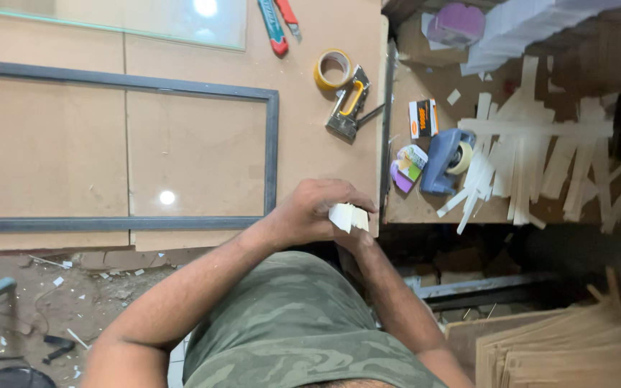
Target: The person positions a glass pane and metal frame on a workbench, then cuts white plastic strips to size using scissors and a utility knife. The person aligns the strips along the frame edges and trims them into small pieces.
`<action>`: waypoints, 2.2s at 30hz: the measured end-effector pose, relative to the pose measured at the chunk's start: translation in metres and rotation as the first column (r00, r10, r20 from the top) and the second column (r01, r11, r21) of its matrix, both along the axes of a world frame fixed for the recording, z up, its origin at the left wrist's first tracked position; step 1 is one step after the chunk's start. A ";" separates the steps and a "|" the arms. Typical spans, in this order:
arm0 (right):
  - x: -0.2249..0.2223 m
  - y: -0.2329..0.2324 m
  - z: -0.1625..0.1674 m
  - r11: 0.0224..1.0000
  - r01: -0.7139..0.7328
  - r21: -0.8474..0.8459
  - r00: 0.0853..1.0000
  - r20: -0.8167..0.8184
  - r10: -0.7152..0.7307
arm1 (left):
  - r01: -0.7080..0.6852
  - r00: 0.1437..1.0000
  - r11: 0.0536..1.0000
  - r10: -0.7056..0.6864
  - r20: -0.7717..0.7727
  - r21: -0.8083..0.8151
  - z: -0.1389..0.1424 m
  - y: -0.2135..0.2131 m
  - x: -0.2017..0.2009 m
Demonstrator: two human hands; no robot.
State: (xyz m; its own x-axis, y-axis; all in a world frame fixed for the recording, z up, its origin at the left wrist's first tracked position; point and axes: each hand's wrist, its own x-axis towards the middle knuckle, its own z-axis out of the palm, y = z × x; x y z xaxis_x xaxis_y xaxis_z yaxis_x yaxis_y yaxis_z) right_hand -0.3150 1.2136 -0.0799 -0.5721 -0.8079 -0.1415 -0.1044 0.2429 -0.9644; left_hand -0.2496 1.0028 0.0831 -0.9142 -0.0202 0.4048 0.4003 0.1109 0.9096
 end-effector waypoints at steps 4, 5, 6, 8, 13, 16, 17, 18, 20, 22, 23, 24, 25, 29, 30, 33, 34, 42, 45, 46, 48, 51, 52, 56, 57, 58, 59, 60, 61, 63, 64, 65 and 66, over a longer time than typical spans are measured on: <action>-0.007 -0.007 -0.003 0.993 -0.093 -0.076 0.995 0.017 0.094 | -0.033 0.998 0.999 0.035 0.057 -0.030 -0.025 0.024 -0.017; -0.007 -0.009 -0.002 0.994 -0.053 -0.099 0.997 0.043 0.058 | -0.019 0.994 1.000 0.018 0.107 0.003 -0.029 0.029 -0.019; -0.007 -0.011 0.000 0.996 0.011 -0.088 0.997 0.074 -0.005 | -0.008 0.987 0.999 0.003 0.159 0.036 -0.034 0.032 -0.020; -0.005 -0.015 0.004 0.990 0.130 -0.063 0.984 0.131 -0.121 | 0.002 0.981 1.000 -0.007 0.192 0.027 -0.038 0.037 -0.022; 0.003 -0.016 0.006 0.875 0.277 -0.396 0.722 0.687 0.082 | 0.050 0.992 0.998 -0.047 0.117 -0.030 -0.038 0.042 -0.020; 0.002 -0.016 0.005 0.989 0.054 -0.137 0.994 0.106 -0.039 | 0.000 0.999 1.000 -0.001 0.044 0.022 -0.037 0.042 -0.018; 0.000 -0.017 0.006 0.992 0.025 0.127 0.932 -0.362 0.023 | -0.004 0.998 0.999 0.002 0.064 0.035 -0.036 0.042 -0.016; 0.001 -0.017 0.007 0.998 0.000 0.063 0.957 -0.291 0.019 | -0.009 0.997 0.999 0.005 0.082 0.048 -0.036 0.041 -0.013; 0.001 -0.017 0.011 0.997 -0.038 -0.072 0.989 -0.145 0.027 | -0.007 0.997 1.000 0.006 0.076 0.014 -0.035 0.037 -0.009; 0.003 -0.012 0.015 0.988 0.018 -0.152 0.993 0.118 0.000 | 0.003 0.999 0.998 0.000 0.052 -0.062 -0.034 0.037 0.000; 0.004 -0.010 0.015 0.981 0.055 -0.187 0.970 0.243 -0.008 | 0.005 0.999 0.998 -0.002 0.046 -0.058 -0.035 0.037 0.003; 0.005 -0.010 0.014 0.979 0.042 -0.201 0.979 0.203 0.000 | 0.006 0.999 0.998 -0.004 0.034 -0.060 -0.036 0.037 0.006; 0.006 -0.010 0.012 0.977 0.029 -0.211 0.986 0.166 0.007 | 0.009 1.000 0.998 -0.007 0.024 -0.058 -0.037 0.037 0.008; 0.010 -0.019 0.004 0.997 0.020 -0.079 0.999 -0.049 -0.024 | -0.052 0.976 0.998 0.056 0.210 -0.023 -0.046 0.031 0.009; 0.009 -0.024 0.002 0.999 0.021 -0.039 0.993 -0.115 -0.026 | -0.077 0.969 0.997 0.081 0.232 -0.028 -0.047 0.028 0.009; 0.013 -0.038 0.024 0.996 0.037 0.084 0.980 -0.195 -0.020 | -0.160 0.948 0.985 0.136 0.288 0.062 -0.035 0.017 0.018; 0.016 -0.038 0.043 0.992 0.040 0.118 0.987 -0.160 -0.021 | -0.191 0.943 0.976 0.153 0.295 0.104 -0.028 0.010 0.020; 0.002 -0.038 0.237 0.971 -0.128 -0.201 0.992 -0.040 0.123 | -0.262 0.850 0.783 -0.090 0.520 0.564 0.068 -0.016 0.072; 0.005 -0.051 0.270 0.913 -0.037 -0.406 0.999 0.018 0.048 | -0.226 0.850 0.795 -0.122 0.512 0.564 0.086 -0.014 0.082; 0.008 -0.056 0.275 0.912 -0.045 -0.408 0.999 -0.023 0.039 | -0.216 0.855 0.794 -0.127 0.502 0.568 0.089 -0.012 0.083; 0.014 -0.063 0.282 0.913 -0.073 -0.401 0.995 -0.089 0.041 | -0.221 0.844 0.792 -0.137 0.518 0.570 0.091 -0.009 0.083; 0.016 -0.072 0.288 0.926 -0.131 -0.354 0.966 -0.257 0.039 | -0.197 0.827 0.844 -0.130 0.548 0.498 0.089 -0.008 0.083; 0.016 -0.074 0.291 0.941 -0.145 -0.306 0.932 -0.361 0.026 | -0.191 0.817 0.865 -0.123 0.563 0.465 0.088 -0.009 0.085; 0.026 -0.084 0.302 0.936 -0.042 -0.348 0.972 -0.230 -0.042 | -0.181 0.827 0.820 -0.172 0.535 0.542 0.089 -0.012 0.087; 0.028 -0.086 0.305 0.930 -0.008 -0.368 0.984 -0.170 -0.058 | -0.169 0.844 0.812 -0.173 0.507 0.558 0.089 -0.012 0.088; 0.030 -0.086 0.309 0.928 0.016 -0.373 0.988 -0.138 -0.072 | -0.156 0.860 0.803 -0.176 0.479 0.575 0.090 -0.012 0.087; 0.030 -0.086 0.312 0.925 0.039 -0.377 0.991 -0.105 -0.085 | -0.156 0.858 0.811 -0.171 0.484 0.564 0.090 -0.012 0.087; 0.028 -0.086 0.314 0.950 -0.008 -0.311 0.970 -0.232 -0.067 | -0.158 0.856 0.818 -0.165 0.489 0.553 0.091 -0.012 0.087; 0.024 -0.086 0.316 0.970 -0.047 -0.237 0.935 -0.353 -0.041 | -0.159 0.855 0.825 -0.160 0.494 0.542 0.092 -0.012 0.087; 0.021 -0.084 0.314 0.970 -0.085 -0.228 0.914 -0.405 -0.015 | -0.161 0.840 0.874 -0.123 0.529 0.459 0.093 -0.013 0.087; 0.021 -0.083 0.312 0.951 -0.088 -0.297 0.941 -0.338 -0.019 | -0.160 0.832 0.895 -0.104 0.545 0.416 0.094 -0.013 0.087; 0.021 -0.082 0.311 0.940 -0.082 -0.332 0.953 -0.302 -0.024 | -0.159 0.836 0.884 -0.116 0.537 0.439 0.095 -0.013 0.087; 0.023 -0.080 0.310 0.927 -0.076 -0.367 0.964 -0.266 -0.027 | -0.156 0.840 0.873 -0.129 0.528 0.462 0.095 -0.014 0.086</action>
State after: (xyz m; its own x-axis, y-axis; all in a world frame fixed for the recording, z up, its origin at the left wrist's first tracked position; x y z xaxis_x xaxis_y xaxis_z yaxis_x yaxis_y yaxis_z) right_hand -0.2915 1.1333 0.2300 -0.5264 -0.7868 0.3223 -0.3664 -0.1322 -0.9210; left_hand -0.1636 0.9887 0.1786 -0.9750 -0.0901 -0.2033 -0.1546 -0.3822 0.9111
